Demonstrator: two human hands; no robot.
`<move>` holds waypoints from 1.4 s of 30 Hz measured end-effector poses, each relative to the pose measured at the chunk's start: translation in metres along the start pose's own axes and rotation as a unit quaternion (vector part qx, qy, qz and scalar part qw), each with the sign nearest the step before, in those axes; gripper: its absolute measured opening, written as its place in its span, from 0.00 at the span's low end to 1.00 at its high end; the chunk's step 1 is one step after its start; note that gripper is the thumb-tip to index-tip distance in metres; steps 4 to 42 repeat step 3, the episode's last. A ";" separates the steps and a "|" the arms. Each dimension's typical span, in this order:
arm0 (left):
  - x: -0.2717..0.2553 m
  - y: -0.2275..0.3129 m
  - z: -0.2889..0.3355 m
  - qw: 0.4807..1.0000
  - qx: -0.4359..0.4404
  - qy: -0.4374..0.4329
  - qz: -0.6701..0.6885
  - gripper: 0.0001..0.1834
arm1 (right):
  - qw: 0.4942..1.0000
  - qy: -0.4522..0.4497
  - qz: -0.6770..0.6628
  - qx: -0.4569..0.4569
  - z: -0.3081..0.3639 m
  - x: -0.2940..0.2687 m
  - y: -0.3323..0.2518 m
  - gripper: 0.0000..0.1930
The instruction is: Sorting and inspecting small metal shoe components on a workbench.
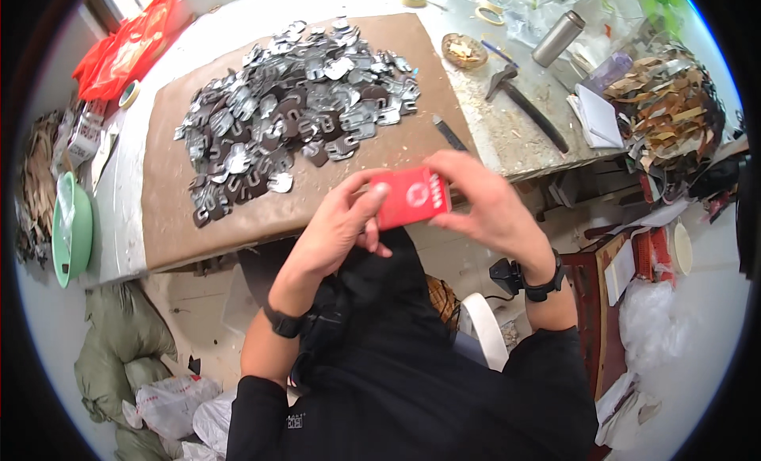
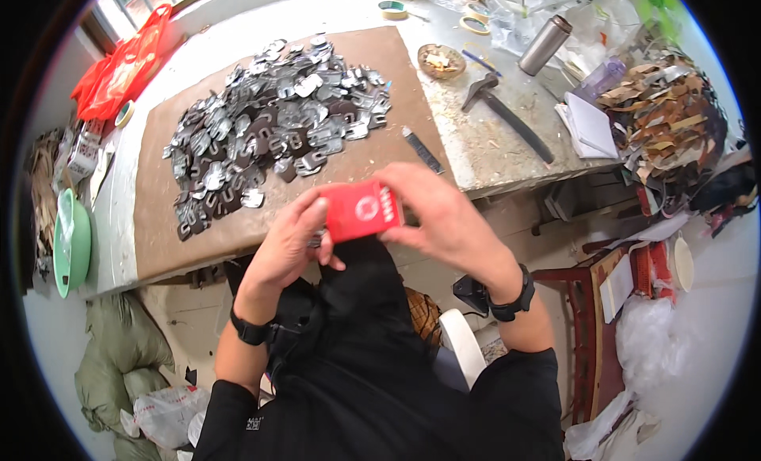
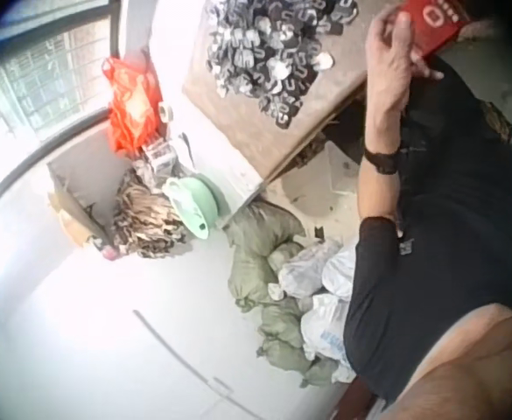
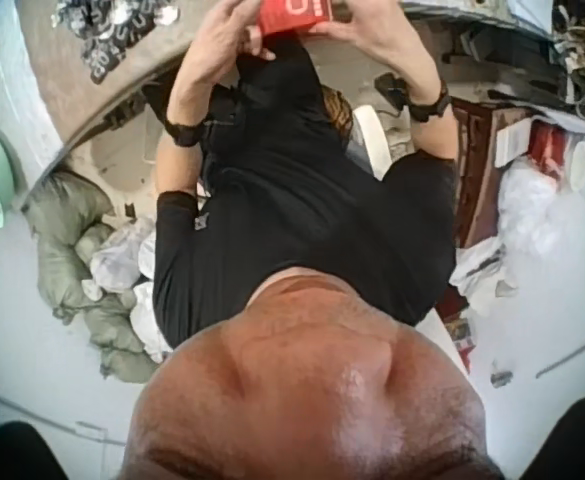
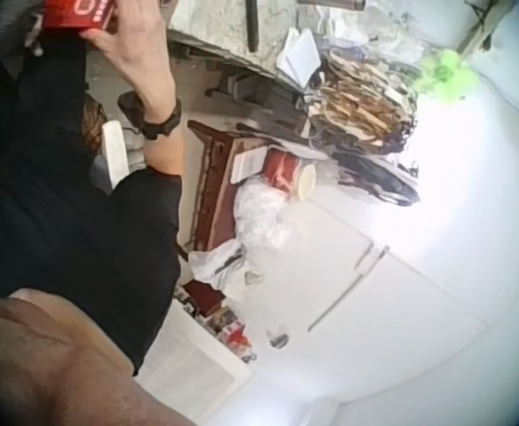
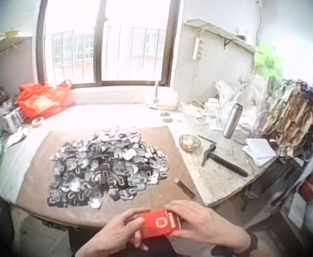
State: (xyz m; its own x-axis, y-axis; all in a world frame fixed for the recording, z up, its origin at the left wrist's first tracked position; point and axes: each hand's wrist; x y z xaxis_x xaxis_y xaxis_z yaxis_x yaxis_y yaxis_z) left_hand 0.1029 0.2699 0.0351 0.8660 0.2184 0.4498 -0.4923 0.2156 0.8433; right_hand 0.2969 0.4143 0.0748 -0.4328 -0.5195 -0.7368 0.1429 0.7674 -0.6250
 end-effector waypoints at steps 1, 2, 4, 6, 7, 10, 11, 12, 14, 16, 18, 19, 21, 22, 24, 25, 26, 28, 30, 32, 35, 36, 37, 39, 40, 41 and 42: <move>-0.006 -0.003 -0.004 0.999 -0.024 -0.026 -0.027 0.30 | 0.999 -0.018 0.040 -0.024 0.001 0.011 -0.005 0.35; -0.010 -0.006 -0.001 0.998 -0.024 -0.021 -0.054 0.32 | 0.999 -0.034 -0.011 0.000 0.000 0.015 -0.008 0.35; -0.014 -0.008 0.001 0.996 -0.020 -0.016 -0.083 0.34 | 0.997 -0.050 -0.059 0.021 -0.001 0.016 -0.007 0.35; -0.014 -0.008 0.001 0.996 -0.020 -0.016 -0.083 0.34 | 0.997 -0.050 -0.059 0.021 -0.001 0.016 -0.007 0.35; -0.014 -0.008 0.001 0.996 -0.020 -0.016 -0.083 0.34 | 0.997 -0.050 -0.059 0.021 -0.001 0.016 -0.007 0.35; -0.014 -0.008 0.001 0.996 -0.020 -0.016 -0.083 0.34 | 0.997 -0.050 -0.059 0.021 -0.001 0.016 -0.007 0.35; -0.014 -0.008 0.001 0.996 -0.020 -0.016 -0.083 0.34 | 0.997 -0.050 -0.059 0.021 -0.001 0.016 -0.007 0.35; -0.014 -0.008 0.001 0.996 -0.020 -0.016 -0.083 0.34 | 0.997 -0.050 -0.059 0.021 -0.001 0.016 -0.007 0.35; -0.014 -0.008 0.001 0.996 -0.020 -0.016 -0.083 0.34 | 0.997 -0.050 -0.059 0.021 -0.001 0.016 -0.007 0.35; -0.014 -0.008 0.001 0.996 -0.020 -0.016 -0.083 0.34 | 0.997 -0.050 -0.059 0.021 -0.001 0.016 -0.007 0.35; -0.014 -0.008 0.001 0.996 -0.020 -0.016 -0.083 0.34 | 0.997 -0.050 -0.059 0.021 -0.001 0.016 -0.007 0.35; -0.014 -0.008 0.001 0.996 -0.020 -0.016 -0.083 0.34 | 0.997 -0.050 -0.059 0.021 -0.001 0.016 -0.007 0.35; -0.014 -0.008 0.001 0.996 -0.020 -0.016 -0.083 0.34 | 0.997 -0.050 -0.059 0.021 -0.001 0.016 -0.007 0.35; -0.014 -0.008 0.001 0.996 -0.020 -0.016 -0.083 0.34 | 0.997 -0.050 -0.059 0.021 -0.001 0.016 -0.007 0.35; -0.014 -0.008 0.001 0.996 -0.020 -0.016 -0.083 0.34 | 0.997 -0.050 -0.059 0.021 -0.001 0.016 -0.007 0.35; -0.014 -0.008 0.001 0.996 -0.020 -0.016 -0.083 0.34 | 0.997 -0.050 -0.059 0.021 -0.001 0.016 -0.007 0.35; -0.014 -0.008 0.001 0.996 -0.020 -0.016 -0.083 0.34 | 0.997 -0.050 -0.059 0.021 -0.001 0.016 -0.007 0.35; -0.014 -0.008 0.001 0.996 -0.020 -0.016 -0.083 0.34 | 0.997 -0.050 -0.059 0.021 -0.001 0.016 -0.007 0.35; -0.014 -0.008 0.001 0.996 -0.020 -0.016 -0.083 0.34 | 0.997 -0.050 -0.059 0.021 -0.001 0.016 -0.007 0.35; -0.014 -0.008 0.001 0.996 -0.020 -0.016 -0.083 0.34 | 0.997 -0.050 -0.059 0.021 -0.001 0.016 -0.007 0.35; -0.014 -0.008 0.001 0.996 -0.020 -0.016 -0.083 0.34 | 0.997 -0.050 -0.059 0.021 -0.001 0.016 -0.007 0.35; -0.014 -0.008 0.001 0.996 -0.020 -0.016 -0.083 0.34 | 0.997 -0.050 -0.059 0.021 -0.001 0.016 -0.007 0.35; -0.014 -0.008 0.001 0.996 -0.020 -0.016 -0.083 0.34 | 0.997 -0.050 -0.059 0.021 -0.001 0.016 -0.007 0.35; -0.014 -0.008 0.001 0.996 -0.020 -0.016 -0.083 0.34 | 0.997 -0.050 -0.059 0.021 -0.001 0.016 -0.007 0.35; -0.014 -0.008 0.001 0.996 -0.020 -0.016 -0.083 0.34 | 0.997 -0.050 -0.059 0.021 -0.001 0.016 -0.007 0.35; -0.014 -0.008 0.001 0.996 -0.020 -0.016 -0.083 0.34 | 0.997 -0.050 -0.059 0.021 -0.001 0.016 -0.007 0.35; -0.014 -0.008 0.001 0.996 -0.020 -0.016 -0.083 0.34 | 0.997 -0.050 -0.059 0.021 -0.001 0.016 -0.007 0.35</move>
Point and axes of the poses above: each hand's wrist, its own z-axis away from the middle knuckle, its own x-axis out of the palm, y = z × x, and after that the axes turned 2 degrees about z, right-handed
